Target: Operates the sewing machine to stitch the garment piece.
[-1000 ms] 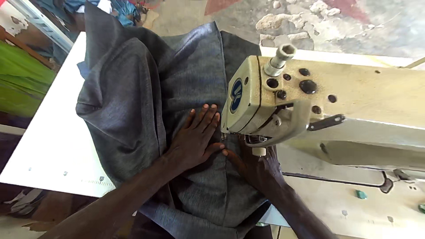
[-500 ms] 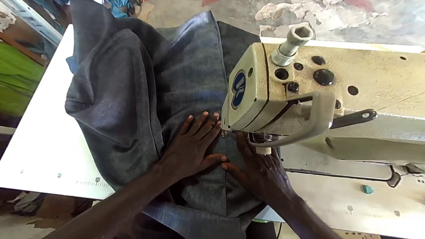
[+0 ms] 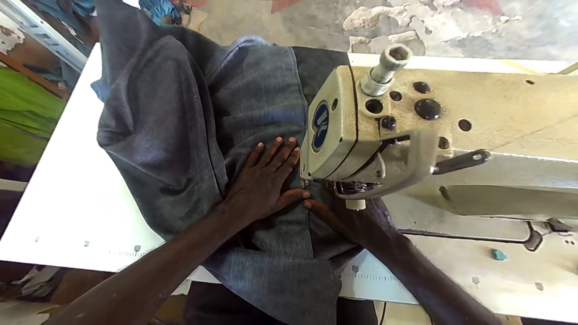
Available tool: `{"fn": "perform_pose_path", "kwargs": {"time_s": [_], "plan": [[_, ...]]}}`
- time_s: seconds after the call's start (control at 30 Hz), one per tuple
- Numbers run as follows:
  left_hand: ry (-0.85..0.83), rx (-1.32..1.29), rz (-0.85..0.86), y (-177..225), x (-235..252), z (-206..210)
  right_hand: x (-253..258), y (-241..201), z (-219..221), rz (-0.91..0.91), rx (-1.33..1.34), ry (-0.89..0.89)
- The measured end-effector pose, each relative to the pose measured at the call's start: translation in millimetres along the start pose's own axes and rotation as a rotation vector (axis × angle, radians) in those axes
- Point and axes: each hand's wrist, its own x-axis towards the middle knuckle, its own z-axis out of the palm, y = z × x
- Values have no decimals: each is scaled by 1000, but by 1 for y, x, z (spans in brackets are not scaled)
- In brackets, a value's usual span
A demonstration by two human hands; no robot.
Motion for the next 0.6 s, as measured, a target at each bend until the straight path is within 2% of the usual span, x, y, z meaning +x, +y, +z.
{"fn": "perform_pose_path", "kwargs": {"time_s": [0.07, 0.13, 0.27, 0.37, 0.43, 0.5, 0.6], "plan": [[-10, -15, -6, 1, -2, -2, -2, 1, -2, -37, 54, 46], [2, -95, 16, 6, -12, -15, -11, 2, -11, -111, 217, 151], [184, -384, 165, 15, -93, -45, -57, -7, -29, -221, 554, 112], [305, -285, 246, 21, -166, -37, -84, -10, -24, -263, 541, 97], [286, -154, 270, 23, -197, -19, -92, -12, -24, -292, 514, 169], [222, -48, 256, 20, -208, 0, -99, -19, -24, -324, 512, 226], [275, -71, 316, 17, -197, 9, -110, -32, -22, -350, 528, 279]]}}
